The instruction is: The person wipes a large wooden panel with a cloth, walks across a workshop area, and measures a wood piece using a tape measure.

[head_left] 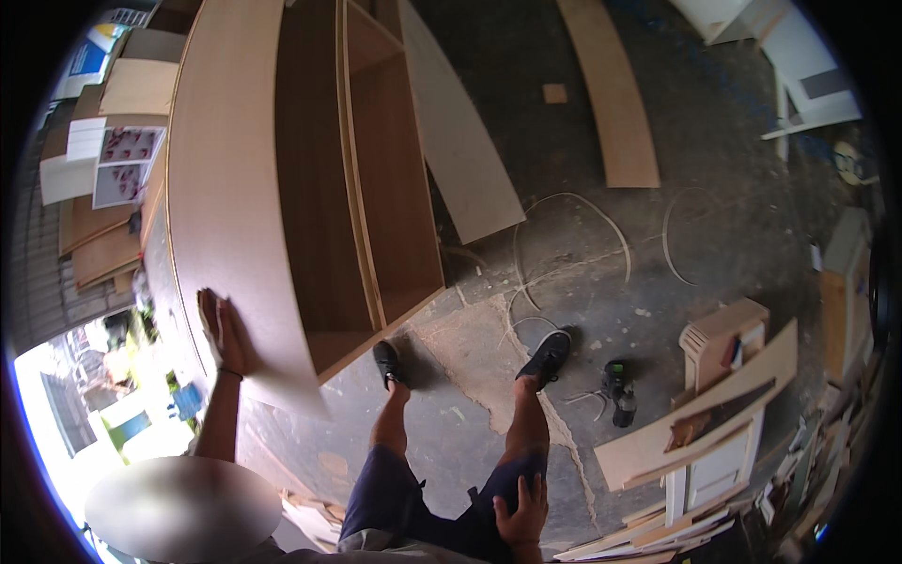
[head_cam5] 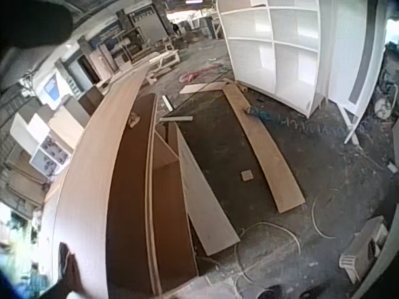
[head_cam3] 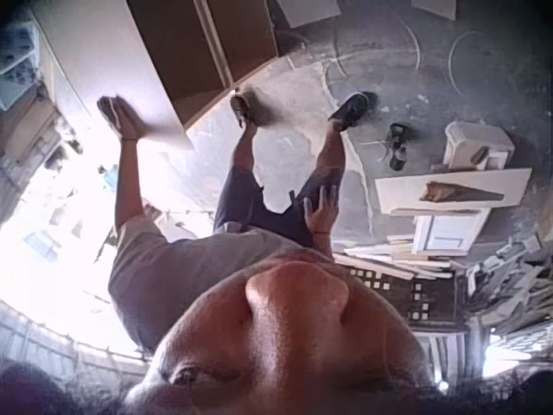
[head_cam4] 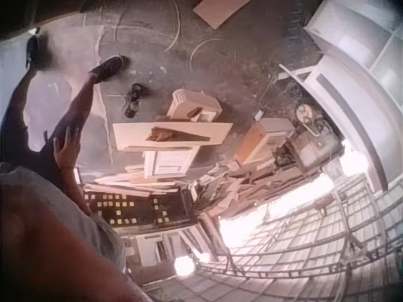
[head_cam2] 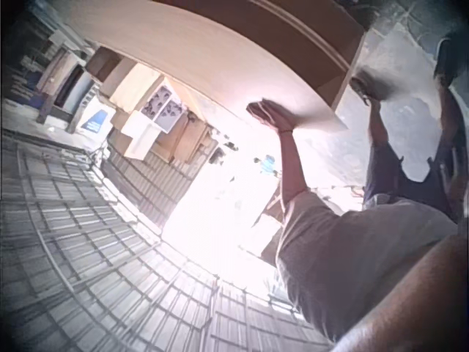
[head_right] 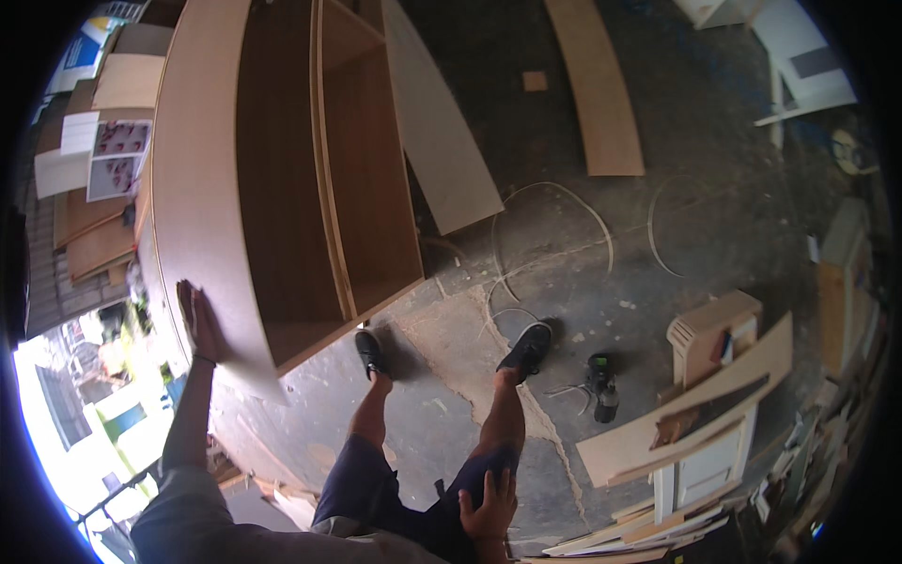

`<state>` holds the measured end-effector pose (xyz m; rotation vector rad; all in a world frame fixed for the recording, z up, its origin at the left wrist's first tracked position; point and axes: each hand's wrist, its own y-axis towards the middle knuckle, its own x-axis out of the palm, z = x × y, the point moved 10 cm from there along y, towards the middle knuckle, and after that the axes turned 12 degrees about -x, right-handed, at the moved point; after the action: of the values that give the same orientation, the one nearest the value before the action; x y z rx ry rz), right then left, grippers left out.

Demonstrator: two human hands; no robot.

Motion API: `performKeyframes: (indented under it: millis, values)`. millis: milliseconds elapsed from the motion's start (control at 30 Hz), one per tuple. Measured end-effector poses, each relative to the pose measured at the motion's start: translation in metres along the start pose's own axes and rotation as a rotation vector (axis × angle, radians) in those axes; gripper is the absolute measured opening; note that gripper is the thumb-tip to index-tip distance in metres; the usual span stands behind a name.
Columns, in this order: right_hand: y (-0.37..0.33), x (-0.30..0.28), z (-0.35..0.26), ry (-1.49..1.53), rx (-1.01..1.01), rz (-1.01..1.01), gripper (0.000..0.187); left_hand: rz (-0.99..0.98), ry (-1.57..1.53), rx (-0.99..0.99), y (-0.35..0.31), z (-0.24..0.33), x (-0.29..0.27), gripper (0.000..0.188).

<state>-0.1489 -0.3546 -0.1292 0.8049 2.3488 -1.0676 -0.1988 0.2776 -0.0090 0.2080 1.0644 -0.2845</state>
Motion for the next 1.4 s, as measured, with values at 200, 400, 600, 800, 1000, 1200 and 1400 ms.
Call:
performKeyframes:
  millis: [200, 400, 600, 800, 1000, 1200, 1400]
  values:
    - [-0.008, -0.028, 0.034, 0.083, -0.208, 0.010, 0.039, -0.106, -0.016, 0.000, -0.008, 0.009, 0.013, 0.056]
    - [-0.012, -0.022, 0.050, 0.088, -0.409, -0.046, 0.034, -0.104, 0.125, 0.029, -0.014, 0.020, 0.020, 0.056]
    - [0.034, -0.046, 0.057, 0.137, -0.017, -0.033, 0.058, -0.011, 0.294, 0.014, -0.020, 0.023, 0.017, 0.056]
    - [0.104, -0.062, 0.075, -0.004, -0.225, 0.021, 0.051, 0.006, 0.385, -0.206, -0.026, 0.023, 0.011, 0.063]
    - [0.240, -0.136, 0.016, 0.007, -0.374, -0.130, 0.039, -0.080, 0.368, -0.267, -0.035, 0.035, 0.008, 0.065]
    - [0.419, -0.204, -0.054, -0.214, -0.268, -0.175, 0.040, 0.116, 0.276, -0.544, -0.045, 0.007, 0.001, 0.071]
    - [0.601, -0.244, -0.197, -0.215, -0.475, -0.016, 0.034, 0.181, 0.407, -1.069, -0.037, -0.018, 0.019, 0.070]
